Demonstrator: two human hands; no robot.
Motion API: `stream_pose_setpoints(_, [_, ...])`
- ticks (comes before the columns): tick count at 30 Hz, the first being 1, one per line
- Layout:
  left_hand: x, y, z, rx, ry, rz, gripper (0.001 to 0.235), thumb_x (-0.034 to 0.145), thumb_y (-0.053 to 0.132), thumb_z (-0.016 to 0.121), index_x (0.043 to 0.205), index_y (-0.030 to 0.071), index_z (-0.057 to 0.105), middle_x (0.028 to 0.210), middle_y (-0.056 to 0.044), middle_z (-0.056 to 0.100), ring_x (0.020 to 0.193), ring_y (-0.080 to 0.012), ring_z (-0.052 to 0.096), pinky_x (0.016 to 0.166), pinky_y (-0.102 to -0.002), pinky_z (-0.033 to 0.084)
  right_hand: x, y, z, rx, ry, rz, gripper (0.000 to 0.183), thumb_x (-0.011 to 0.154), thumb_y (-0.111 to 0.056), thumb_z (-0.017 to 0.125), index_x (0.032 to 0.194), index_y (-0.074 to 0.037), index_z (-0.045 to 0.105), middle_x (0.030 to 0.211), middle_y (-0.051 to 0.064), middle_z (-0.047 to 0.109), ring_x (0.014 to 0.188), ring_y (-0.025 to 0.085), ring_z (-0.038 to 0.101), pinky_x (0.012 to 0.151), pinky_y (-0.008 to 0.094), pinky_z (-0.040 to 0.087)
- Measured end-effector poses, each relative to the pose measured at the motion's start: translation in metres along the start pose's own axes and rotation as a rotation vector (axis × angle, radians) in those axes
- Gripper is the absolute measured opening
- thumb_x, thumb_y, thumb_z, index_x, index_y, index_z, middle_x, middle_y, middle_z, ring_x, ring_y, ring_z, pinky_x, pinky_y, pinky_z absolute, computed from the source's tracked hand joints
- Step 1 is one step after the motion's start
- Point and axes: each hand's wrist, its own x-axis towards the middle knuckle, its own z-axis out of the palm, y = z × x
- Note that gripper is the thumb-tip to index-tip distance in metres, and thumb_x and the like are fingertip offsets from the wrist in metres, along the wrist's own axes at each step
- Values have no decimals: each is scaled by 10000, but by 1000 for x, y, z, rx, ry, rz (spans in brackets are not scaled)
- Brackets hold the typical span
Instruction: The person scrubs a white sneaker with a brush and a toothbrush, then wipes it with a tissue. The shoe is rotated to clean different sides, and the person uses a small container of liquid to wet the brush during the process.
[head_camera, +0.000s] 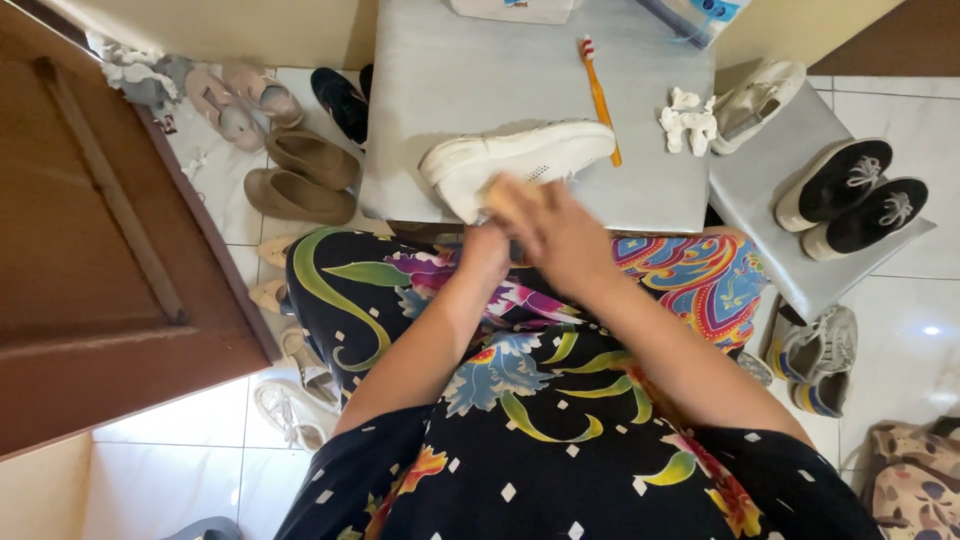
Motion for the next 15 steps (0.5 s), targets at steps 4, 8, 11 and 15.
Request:
stream_pose_setpoints(4, [-7,10,-8,-183,27,41,186,795,-18,790,932,14,668,848,103,419,771,-41,507,747,-174,467,18,39,-7,7,107,147,504,1109,-391,462,1595,-256,445,1181,176,543,914,477,703,728,541,590])
stream_pose_setpoints(8, [-7,9,2,-211,6,34,193,786,-36,791,931,3,670,844,102,446,758,-22,528,733,-153,472,-1,-16,-14,7,40,-14,534,1053,-387,531,1571,-293,442,1138,207,525,831,545,682,679,618,578])
stream_pose_setpoints(11, [-8,7,-5,-262,32,34,205,771,-64,793,929,-13,672,839,101,486,738,7,560,711,-122,479,6,6,-13,73,-78,-42,559,1016,-304,540,1568,-274,456,1139,216,551,881,543,692,691,595,584])
stream_pose_setpoints(15, [20,-32,-4,-290,17,75,211,766,-100,777,911,-4,658,852,85,515,738,13,574,702,-105,482,10,20,-5,-13,90,84,540,1072,-377,514,1597,-282,434,1167,180,516,870,516,680,713,581,578])
